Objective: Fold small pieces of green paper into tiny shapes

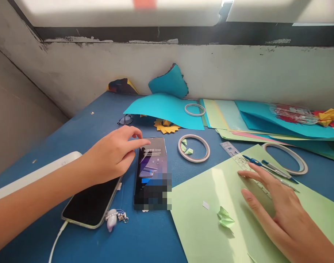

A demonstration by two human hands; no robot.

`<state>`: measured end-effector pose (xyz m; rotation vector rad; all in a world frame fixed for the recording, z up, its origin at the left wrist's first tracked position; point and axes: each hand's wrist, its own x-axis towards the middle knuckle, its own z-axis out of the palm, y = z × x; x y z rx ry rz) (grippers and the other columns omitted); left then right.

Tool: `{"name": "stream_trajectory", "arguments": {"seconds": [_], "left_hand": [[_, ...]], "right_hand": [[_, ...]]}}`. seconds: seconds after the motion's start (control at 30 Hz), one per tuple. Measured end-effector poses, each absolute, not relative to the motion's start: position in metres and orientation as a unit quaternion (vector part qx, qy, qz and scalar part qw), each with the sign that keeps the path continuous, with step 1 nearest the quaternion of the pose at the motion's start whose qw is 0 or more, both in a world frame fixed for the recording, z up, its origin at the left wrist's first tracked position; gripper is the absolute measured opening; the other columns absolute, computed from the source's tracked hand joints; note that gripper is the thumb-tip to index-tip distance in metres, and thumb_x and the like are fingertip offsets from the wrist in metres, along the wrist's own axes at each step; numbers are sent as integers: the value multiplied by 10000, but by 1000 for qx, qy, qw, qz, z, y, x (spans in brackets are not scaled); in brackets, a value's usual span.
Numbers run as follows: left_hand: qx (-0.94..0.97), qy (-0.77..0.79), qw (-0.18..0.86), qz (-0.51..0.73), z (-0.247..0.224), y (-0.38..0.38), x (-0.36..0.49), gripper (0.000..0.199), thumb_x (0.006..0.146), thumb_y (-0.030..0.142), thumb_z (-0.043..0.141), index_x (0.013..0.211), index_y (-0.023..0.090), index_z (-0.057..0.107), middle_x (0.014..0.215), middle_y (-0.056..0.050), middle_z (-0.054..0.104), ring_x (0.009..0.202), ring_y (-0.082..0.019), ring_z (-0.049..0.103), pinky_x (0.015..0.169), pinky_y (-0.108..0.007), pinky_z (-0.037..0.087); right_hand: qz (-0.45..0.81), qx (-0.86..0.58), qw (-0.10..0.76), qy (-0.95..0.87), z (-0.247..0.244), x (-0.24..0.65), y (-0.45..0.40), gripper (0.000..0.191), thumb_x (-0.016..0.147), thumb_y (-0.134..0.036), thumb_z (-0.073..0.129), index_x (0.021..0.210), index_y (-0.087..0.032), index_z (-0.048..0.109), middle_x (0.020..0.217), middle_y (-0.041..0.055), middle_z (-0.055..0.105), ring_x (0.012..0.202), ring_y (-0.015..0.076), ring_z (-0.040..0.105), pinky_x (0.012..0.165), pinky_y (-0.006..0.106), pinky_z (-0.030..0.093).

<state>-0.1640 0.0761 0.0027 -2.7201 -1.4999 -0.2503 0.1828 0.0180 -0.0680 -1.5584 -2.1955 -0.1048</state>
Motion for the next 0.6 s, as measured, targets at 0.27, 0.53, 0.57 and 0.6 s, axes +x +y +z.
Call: {"name": "stream_trajectory", "arguments": {"seconds": [0.27,0.53,0.57,0.6], "left_hand": [[-869,-491,25,-63,1,72,-162,446,844,136,282,1137,211,610,1211,-125,472,1122,-289,429,895,-478,390],[-874,-477,-21,-91,10,40,-159,431,846,116,276,1009,211,663,1073,-101,527,931,-262,489,753,-414,408],[-868,-488,-14,-90,9,40,-161,419,846,123,280,997,197,663,1055,-102,531,920,-259,493,752,-410,407],[-860,-502,-8,-90,8,42,-163,408,846,131,283,981,187,664,1039,-101,534,911,-254,496,755,-403,406]], "right_hand": [[0,-595,209,-776,-72,186,15,421,872,-441,382,1269,-302,395,1234,81,550,1094,322,536,723,482,520],[15,-609,212,-765,-75,186,15,456,854,-485,386,1285,-332,383,1222,65,563,1112,332,520,653,475,530],[14,-607,213,-766,-75,186,15,451,854,-481,391,1278,-328,391,1223,67,562,1109,332,521,653,475,530],[14,-604,214,-767,-75,186,15,441,852,-478,396,1266,-326,402,1225,67,562,1103,331,525,649,470,531]]}}
